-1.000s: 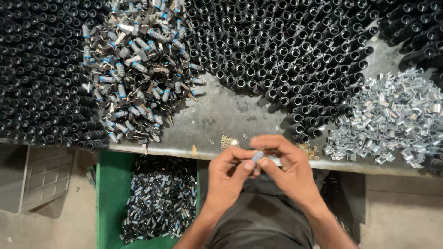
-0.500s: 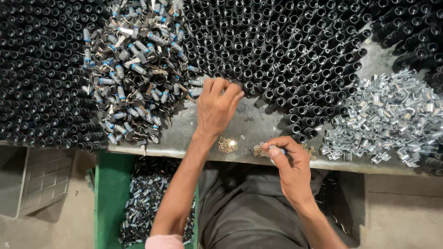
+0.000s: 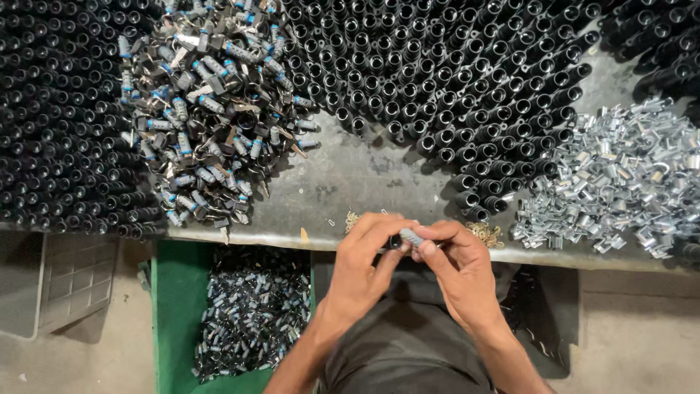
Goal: The person assembles small lock cylinders by inserting a key into a cylinder, adding a metal clip, and placing the completed unit into a green bin. The process is repeated continuously with parts taken from piles on the table.
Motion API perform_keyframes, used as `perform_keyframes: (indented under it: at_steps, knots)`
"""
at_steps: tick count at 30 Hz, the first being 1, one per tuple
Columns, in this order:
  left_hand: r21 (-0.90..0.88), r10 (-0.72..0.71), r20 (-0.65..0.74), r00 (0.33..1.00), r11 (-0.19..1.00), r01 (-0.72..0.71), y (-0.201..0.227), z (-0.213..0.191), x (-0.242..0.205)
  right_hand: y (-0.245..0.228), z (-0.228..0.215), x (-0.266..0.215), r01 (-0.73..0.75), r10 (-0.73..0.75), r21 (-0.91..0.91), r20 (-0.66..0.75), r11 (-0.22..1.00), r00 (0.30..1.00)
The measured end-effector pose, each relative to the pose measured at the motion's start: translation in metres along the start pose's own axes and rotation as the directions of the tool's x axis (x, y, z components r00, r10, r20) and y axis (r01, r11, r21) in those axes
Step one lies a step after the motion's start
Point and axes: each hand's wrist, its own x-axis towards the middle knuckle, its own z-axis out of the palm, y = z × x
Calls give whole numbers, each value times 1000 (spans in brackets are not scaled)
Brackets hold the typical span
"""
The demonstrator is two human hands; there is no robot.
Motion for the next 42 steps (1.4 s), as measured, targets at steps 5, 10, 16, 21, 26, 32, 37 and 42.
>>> perform_keyframes:
  at_steps: [5, 10, 16, 21, 26, 32, 37, 42]
  knots:
    - [275, 108, 36, 994, 955, -113, -6, 1, 0, -35, 5, -7, 254, -195, -725, 167, 640, 966]
    - [290, 268, 167, 949, 906, -307, -14, 0, -1, -37, 7, 1, 166, -177, -734, 63, 659, 982]
    - [410, 113, 239, 964, 889, -206, -5, 16, -6, -23, -21, -2, 370, -282, -733, 248, 571, 927]
    - [166, 178, 416, 892, 949, -267, 57, 43, -34, -89, -104, -34, 113, 381, -974, 181, 196, 907]
    - [810, -124, 175, 977, 582, -71, -7, -25, 28, -76, -98, -65, 353, 190, -888, 417, 297, 889]
    - [844, 48, -164, 985, 523, 116, -92, -71, 65, 1, -8, -12, 274, -124, -857, 245, 436, 962]
    - [543, 141, -20, 990, 833, -108, -46, -49, 34, 17, 32, 8, -195, 151, 235, 194, 952, 969]
    - [601, 169, 106, 980, 774, -198, -38, -62, 47, 6, 25, 14, -369, 299, 586, 217, 722, 929]
